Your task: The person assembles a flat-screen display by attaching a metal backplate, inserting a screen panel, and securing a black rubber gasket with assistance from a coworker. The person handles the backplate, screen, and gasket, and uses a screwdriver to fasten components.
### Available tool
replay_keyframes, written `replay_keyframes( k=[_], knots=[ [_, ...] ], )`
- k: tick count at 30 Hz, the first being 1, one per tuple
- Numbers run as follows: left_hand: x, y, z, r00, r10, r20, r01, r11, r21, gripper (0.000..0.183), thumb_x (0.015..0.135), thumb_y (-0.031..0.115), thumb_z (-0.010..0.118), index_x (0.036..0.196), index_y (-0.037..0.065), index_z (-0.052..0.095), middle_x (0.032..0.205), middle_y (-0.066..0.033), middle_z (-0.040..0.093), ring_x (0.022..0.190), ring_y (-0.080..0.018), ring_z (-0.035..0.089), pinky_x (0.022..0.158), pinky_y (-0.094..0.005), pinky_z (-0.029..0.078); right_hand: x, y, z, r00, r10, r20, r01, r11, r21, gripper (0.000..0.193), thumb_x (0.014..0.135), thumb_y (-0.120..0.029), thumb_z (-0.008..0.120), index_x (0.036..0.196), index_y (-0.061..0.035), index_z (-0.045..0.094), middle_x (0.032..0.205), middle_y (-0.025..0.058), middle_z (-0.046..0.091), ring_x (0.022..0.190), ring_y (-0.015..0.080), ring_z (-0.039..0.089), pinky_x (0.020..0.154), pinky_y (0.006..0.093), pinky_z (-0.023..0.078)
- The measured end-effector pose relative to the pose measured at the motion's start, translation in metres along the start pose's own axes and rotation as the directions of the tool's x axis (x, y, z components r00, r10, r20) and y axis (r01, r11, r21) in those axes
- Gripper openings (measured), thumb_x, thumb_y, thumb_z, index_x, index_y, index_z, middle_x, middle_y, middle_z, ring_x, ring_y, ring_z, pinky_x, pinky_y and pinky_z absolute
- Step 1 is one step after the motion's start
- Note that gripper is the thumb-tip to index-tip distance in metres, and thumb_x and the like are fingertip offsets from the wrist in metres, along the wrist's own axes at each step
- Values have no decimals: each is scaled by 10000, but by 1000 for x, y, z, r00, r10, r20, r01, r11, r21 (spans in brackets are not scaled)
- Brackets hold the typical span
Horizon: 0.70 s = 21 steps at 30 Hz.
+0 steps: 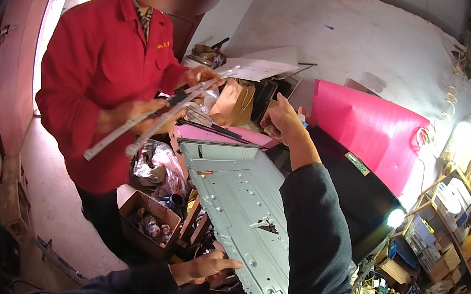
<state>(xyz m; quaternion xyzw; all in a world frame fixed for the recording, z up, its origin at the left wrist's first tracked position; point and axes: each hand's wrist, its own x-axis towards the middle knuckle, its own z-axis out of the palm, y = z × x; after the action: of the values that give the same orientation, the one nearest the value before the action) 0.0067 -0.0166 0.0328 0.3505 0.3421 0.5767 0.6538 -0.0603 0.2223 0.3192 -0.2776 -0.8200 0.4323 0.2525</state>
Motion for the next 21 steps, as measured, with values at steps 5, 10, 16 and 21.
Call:
replay_keyframes(
  k=[5, 10, 16, 21],
  knots=[
    [-4, 3, 2, 999, 26, -20, -26, 999, 22, 244, 985, 285, 635, 938, 47, 610, 541, 74, 362, 394, -53, 273, 388, -267, 186, -1, 3, 2, 999, 4, 32, -5, 999, 39, 934, 845, 22, 502, 1621, -204, 33, 642, 98, 577, 399, 110, 422, 359, 281, 275],
    [1, -3, -5, 1000, -12, 1, 12, 1000, 16, 253, 984, 286, 634, 1004, 35, 617, 538, 66, 383, 385, -54, 287, 382, -262, 194, -3, 4, 3, 999, -18, 45, 17, 999, 29, 931, 843, 23, 499, 1621, -207, 42, 655, 104, 584, 398, 105, 408, 373, 276, 278],
    [2, -4, -9, 995, -72, 66, 76, 996, -49, 273, 984, 284, 635, 1080, 30, 615, 547, 72, 374, 386, -51, 272, 382, -251, 180, -2, 4, 1, 999, -13, 35, 12, 999, 41, 942, 829, 33, 502, 1620, -222, 59, 699, 177, 605, 441, 157, 429, 418, 328, 325],
    [1, -6, -13, 996, -74, 48, 76, 996, -46, 286, 987, 289, 632, 1109, 31, 608, 558, 74, 381, 392, -47, 270, 386, -248, 176, -13, 2, 11, 999, -41, 25, 40, 999, 28, 906, 845, 27, 488, 1621, -187, 74, 674, 101, 578, 397, 97, 391, 375, 275, 277]
  ],
)
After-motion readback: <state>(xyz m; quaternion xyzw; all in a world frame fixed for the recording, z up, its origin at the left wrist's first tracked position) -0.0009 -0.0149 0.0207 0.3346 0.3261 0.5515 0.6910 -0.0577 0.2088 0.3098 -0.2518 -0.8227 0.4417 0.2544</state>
